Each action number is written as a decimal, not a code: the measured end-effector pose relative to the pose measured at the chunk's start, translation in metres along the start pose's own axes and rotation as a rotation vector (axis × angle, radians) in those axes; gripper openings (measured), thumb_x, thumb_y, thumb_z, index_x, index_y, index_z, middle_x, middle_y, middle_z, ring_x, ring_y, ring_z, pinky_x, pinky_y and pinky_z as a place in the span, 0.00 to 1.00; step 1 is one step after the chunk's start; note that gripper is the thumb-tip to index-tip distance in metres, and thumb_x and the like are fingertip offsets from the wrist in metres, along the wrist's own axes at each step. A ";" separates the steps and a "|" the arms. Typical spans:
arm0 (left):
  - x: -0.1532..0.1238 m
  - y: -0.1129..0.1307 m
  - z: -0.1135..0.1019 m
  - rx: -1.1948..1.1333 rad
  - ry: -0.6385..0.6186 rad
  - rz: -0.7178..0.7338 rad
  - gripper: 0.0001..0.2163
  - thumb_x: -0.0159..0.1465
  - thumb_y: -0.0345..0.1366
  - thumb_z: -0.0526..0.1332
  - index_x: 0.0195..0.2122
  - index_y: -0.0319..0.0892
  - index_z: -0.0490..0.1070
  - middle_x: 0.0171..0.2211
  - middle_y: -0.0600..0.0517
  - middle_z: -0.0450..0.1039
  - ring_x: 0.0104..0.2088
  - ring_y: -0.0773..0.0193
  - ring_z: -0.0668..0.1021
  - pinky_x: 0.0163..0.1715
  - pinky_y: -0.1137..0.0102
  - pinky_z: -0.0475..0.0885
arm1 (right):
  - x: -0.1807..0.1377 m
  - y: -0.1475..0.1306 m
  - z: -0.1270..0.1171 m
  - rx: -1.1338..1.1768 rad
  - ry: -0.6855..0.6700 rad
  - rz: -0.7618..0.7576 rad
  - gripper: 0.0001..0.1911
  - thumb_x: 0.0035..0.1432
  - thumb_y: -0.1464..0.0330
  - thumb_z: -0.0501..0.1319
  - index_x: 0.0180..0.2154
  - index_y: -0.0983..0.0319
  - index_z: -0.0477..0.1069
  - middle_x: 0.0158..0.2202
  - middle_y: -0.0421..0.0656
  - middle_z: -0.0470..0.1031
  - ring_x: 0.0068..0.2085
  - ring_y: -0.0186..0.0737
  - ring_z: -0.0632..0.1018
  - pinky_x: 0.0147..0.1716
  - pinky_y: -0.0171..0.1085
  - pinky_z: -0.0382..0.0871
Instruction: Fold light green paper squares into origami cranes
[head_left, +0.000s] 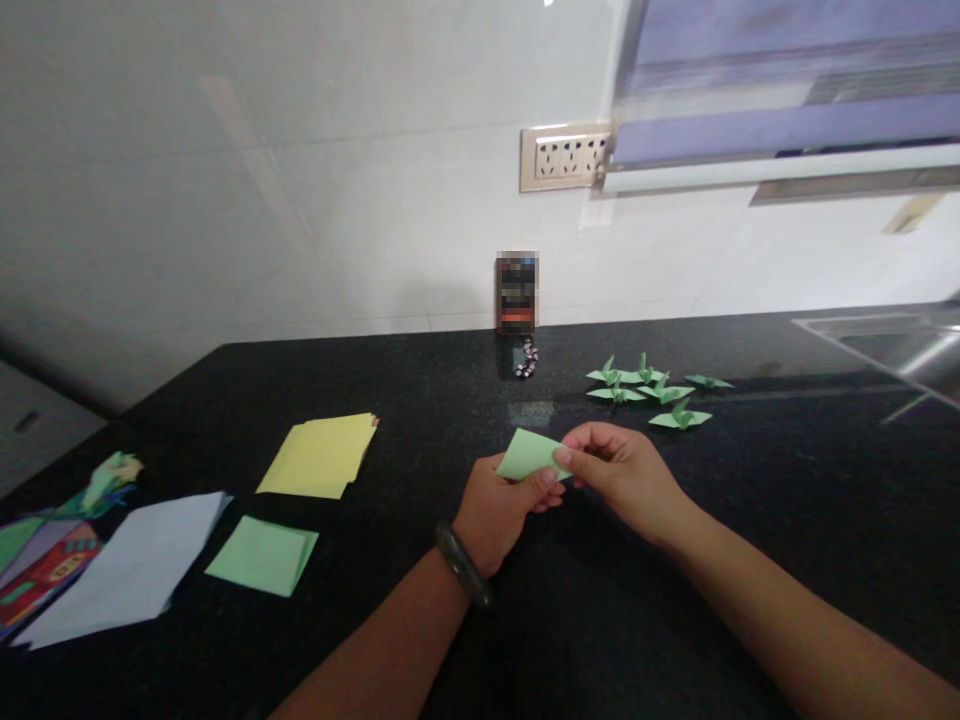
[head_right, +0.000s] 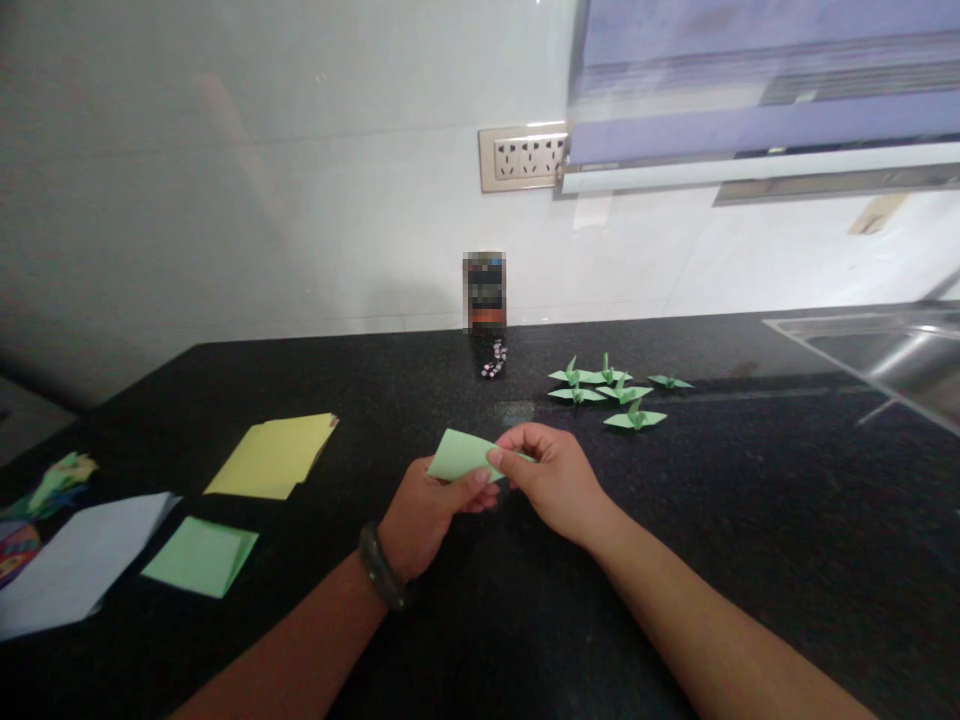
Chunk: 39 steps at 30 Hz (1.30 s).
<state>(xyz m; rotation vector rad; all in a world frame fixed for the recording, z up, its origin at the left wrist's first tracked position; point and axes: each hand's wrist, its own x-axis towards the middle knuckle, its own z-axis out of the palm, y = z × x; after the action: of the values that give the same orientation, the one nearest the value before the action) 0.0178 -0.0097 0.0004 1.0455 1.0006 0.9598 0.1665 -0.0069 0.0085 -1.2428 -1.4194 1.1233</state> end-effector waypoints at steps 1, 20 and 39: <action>0.000 0.000 0.000 -0.005 0.020 0.007 0.11 0.49 0.37 0.66 0.30 0.34 0.74 0.22 0.49 0.75 0.23 0.67 0.76 0.26 0.72 0.70 | -0.001 0.000 0.001 0.009 -0.012 -0.001 0.12 0.47 0.62 0.63 0.25 0.64 0.68 0.21 0.38 0.68 0.23 0.31 0.67 0.23 0.32 0.62; -0.003 0.003 0.001 0.017 0.091 0.172 0.07 0.50 0.35 0.65 0.26 0.35 0.75 0.23 0.52 0.75 0.25 0.69 0.73 0.27 0.74 0.68 | -0.004 -0.005 0.008 0.077 -0.033 0.104 0.13 0.42 0.62 0.66 0.25 0.64 0.67 0.19 0.36 0.68 0.20 0.29 0.66 0.19 0.30 0.58; 0.006 0.002 -0.009 -0.016 0.299 0.211 0.09 0.48 0.37 0.66 0.24 0.35 0.74 0.23 0.51 0.75 0.25 0.66 0.75 0.28 0.71 0.70 | 0.011 -0.006 -0.022 0.323 0.221 0.143 0.14 0.40 0.60 0.67 0.24 0.65 0.73 0.23 0.42 0.73 0.24 0.31 0.70 0.20 0.30 0.63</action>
<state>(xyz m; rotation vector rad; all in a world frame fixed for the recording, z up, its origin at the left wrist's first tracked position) 0.0100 -0.0018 -0.0002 1.0269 1.1388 1.3242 0.1859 0.0049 0.0187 -1.2050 -0.9539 1.2155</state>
